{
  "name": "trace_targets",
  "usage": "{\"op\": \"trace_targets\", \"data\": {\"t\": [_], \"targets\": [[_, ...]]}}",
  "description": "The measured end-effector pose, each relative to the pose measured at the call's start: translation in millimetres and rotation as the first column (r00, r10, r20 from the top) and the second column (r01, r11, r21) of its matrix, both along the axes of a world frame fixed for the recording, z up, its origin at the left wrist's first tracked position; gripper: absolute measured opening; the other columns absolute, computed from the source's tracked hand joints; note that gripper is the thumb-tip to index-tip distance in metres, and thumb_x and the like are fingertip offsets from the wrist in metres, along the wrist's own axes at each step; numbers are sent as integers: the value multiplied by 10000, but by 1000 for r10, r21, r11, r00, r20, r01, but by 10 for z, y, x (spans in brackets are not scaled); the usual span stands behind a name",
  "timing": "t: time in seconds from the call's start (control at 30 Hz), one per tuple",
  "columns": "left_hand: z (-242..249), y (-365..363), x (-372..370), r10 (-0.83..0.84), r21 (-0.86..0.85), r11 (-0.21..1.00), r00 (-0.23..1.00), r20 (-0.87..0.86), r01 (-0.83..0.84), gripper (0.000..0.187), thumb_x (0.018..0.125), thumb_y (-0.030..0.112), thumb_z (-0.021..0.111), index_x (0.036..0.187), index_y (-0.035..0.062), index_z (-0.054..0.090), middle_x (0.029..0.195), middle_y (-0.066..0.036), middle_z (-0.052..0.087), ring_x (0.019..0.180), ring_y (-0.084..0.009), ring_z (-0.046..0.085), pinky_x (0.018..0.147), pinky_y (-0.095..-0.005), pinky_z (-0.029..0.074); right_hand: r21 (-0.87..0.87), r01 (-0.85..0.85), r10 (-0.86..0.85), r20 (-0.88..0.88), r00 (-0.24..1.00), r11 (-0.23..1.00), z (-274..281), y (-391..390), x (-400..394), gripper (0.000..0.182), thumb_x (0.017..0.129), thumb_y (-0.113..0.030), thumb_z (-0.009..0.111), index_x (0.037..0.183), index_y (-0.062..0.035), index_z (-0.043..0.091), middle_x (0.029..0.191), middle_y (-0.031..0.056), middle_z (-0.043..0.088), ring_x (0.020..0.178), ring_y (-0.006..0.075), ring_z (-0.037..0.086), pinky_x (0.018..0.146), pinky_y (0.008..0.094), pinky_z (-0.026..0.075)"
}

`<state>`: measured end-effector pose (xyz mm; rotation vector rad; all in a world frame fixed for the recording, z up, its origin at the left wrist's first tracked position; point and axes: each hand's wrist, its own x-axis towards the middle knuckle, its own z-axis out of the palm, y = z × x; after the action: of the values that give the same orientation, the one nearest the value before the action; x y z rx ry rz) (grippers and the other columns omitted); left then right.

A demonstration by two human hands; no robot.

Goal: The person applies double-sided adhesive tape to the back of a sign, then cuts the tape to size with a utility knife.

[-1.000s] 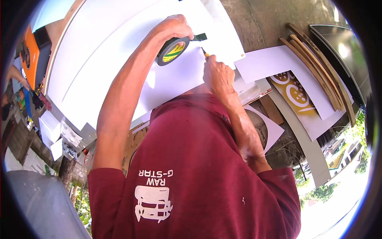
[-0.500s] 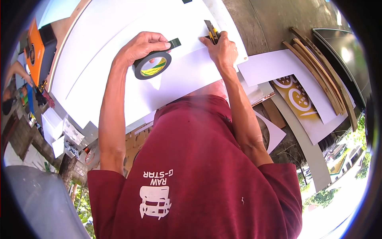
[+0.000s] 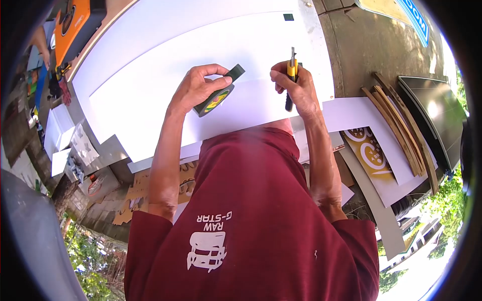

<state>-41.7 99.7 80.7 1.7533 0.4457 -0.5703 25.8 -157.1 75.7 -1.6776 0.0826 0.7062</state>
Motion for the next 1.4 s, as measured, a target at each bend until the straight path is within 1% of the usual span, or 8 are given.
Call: {"op": "trace_targets", "data": {"t": [0.13,0.37,0.5,0.6,0.63,0.87,1.13,1.4], "targets": [[120,207,-87,-138,32,990,990,-35,139,257,889,276,745,1055,82,766,818,-104,751,682,-156,711,629,-287,552,-108,-123,130,61,990,987,158,492,-280,371,867,-320,773,1045,-1,713,724,42,614,640,120,551,581,308,449],[159,534,-281,-212,60,975,977,-8,212,305,864,299,763,1052,58,761,709,-79,694,550,-132,638,546,-301,509,-161,-84,88,20,996,983,200,983,-540,242,836,-240,798,871,-13,722,639,12,578,576,107,510,533,306,421],[128,630,-315,-131,-11,991,988,-85,131,429,836,346,785,1161,69,742,783,-137,727,657,-177,706,618,-317,554,-171,-8,54,266,962,985,90,1117,-680,187,810,-172,785,787,-16,684,629,29,582,564,107,507,541,326,432],[-39,629,-407,-66,322,945,997,39,50,572,815,397,807,1280,84,695,905,-168,757,800,-216,735,706,-321,574,-226,57,52,447,893,973,125,1207,-678,205,799,-165,785,766,-3,665,641,42,586,573,113,514,562,327,443],[10,695,-384,-2,234,972,998,-60,16,671,800,441,822,1350,97,652,1002,-177,763,906,-247,737,776,-335,575,-225,45,51,403,914,973,130,1208,-649,201,799,-163,785,765,-4,667,643,39,590,576,114,519,565,325,445],[30,1004,-356,-11,-125,992,998,-55,4,456,856,386,791,1200,90,747,977,-126,770,818,-194,740,763,-314,564,-80,38,-44,-79,996,996,48,1288,-325,172,808,-194,810,834,-35,749,591,10,601,513,72,506,473,276,411],[29,1246,-95,-85,85,990,965,-250,110,440,903,431,735,1113,45,768,899,-92,751,848,-190,716,787,-312,556,-32,34,-34,-2,999,999,-266,1498,19,186,787,-192,821,781,-20,752,595,29,605,516,93,485,507,279,377],[-28,1504,472,-196,278,933,970,-142,229,360,864,426,737,994,96,792,895,-86,724,806,-201,686,762,-346,529,-93,146,-150,-34,988,985,-647,1780,349,218,761,-218,820,759,-19,731,618,40,616,542,94,499,516,268,386]]}}
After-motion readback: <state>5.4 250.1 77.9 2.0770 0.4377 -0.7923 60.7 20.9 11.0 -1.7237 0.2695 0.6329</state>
